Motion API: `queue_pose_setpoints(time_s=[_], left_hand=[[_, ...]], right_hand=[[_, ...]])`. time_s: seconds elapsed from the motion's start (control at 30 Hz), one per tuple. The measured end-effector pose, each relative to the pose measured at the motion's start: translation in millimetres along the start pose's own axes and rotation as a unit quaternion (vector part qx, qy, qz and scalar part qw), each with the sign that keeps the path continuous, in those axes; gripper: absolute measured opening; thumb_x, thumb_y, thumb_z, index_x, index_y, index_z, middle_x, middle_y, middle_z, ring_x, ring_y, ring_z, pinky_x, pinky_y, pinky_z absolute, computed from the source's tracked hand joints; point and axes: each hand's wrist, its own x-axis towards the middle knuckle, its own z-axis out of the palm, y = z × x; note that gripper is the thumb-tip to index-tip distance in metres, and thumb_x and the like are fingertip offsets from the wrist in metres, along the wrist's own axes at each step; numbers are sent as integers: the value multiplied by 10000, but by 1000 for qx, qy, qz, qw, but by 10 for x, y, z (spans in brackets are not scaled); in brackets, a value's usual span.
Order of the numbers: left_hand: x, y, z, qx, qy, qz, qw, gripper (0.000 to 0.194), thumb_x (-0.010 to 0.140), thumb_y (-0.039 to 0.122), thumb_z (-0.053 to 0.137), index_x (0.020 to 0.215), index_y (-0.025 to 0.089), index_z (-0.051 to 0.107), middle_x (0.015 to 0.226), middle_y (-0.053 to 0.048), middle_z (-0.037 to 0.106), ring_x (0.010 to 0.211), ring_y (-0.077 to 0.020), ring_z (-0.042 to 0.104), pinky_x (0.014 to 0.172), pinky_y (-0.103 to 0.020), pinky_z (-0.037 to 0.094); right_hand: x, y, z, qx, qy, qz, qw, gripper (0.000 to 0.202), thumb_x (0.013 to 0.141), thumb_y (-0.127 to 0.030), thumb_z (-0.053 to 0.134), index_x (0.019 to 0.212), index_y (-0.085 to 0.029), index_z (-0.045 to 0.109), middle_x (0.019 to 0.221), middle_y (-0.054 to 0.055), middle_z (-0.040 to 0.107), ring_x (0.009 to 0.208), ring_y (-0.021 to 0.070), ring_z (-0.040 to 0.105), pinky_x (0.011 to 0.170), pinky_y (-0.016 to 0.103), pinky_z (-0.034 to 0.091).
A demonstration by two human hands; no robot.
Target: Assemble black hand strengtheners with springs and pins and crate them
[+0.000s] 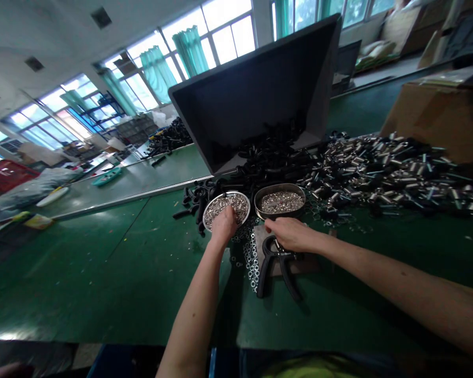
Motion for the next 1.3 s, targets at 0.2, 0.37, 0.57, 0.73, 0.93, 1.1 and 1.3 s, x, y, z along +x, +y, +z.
queue_pose_setpoints(time_s=[0.2,0.37,0.57,0.73,0.93,1.1,1.3], left_hand=[[-319,133,-50,-151,9,4,988,209,861,295,508,949,149,628,834,-54,677,738,-160,616,680,-260,463],[-772,318,136,-329,-70,24,941,171,771,289,619,834,142,679,762,-31,677,695,-145,611,636,-234,462],[-972,465,307,-338,-108,36,934,106,770,183,591,870,173,623,772,-1,653,711,-130,596,637,-220,438],[-947,554,224,-190,-81,123,971,186,771,115,558,937,196,580,804,-1,639,747,-136,583,677,-229,434],[-961,653,191,-22,-67,218,973,196,833,111,477,956,208,594,846,-48,638,788,-177,588,687,-261,431],[-1018,586,250,-134,-41,138,981,159,778,140,615,913,214,576,831,-9,652,775,-158,602,697,-254,446],[-1255,444,305,-243,-8,49,969,353,732,175,678,1031,204,494,932,-23,613,814,-163,604,727,-293,486]], right_hand=[[54,-139,-46,-72,-42,-13,996,291,767,-114,522,1043,-192,568,840,84,657,759,225,615,593,273,353],[-422,145,-109,-53,9,19,998,244,878,-278,471,1098,-207,548,998,81,647,939,230,587,685,297,424],[-1536,819,141,-69,111,167,977,360,807,-509,524,1007,-217,587,955,91,627,880,266,577,689,371,461],[-1900,933,322,-72,119,250,958,292,830,-481,455,835,-206,552,838,90,630,759,256,601,635,373,458],[-1387,403,-63,83,143,207,964,305,911,-394,325,1002,-225,562,907,64,682,770,217,650,636,317,478],[-843,43,-196,133,142,111,975,313,922,-278,334,1156,-240,539,1059,55,683,928,200,643,758,295,488],[-850,-22,-62,46,102,94,989,325,942,-289,334,1185,-269,550,1067,36,683,900,195,651,754,305,494]])
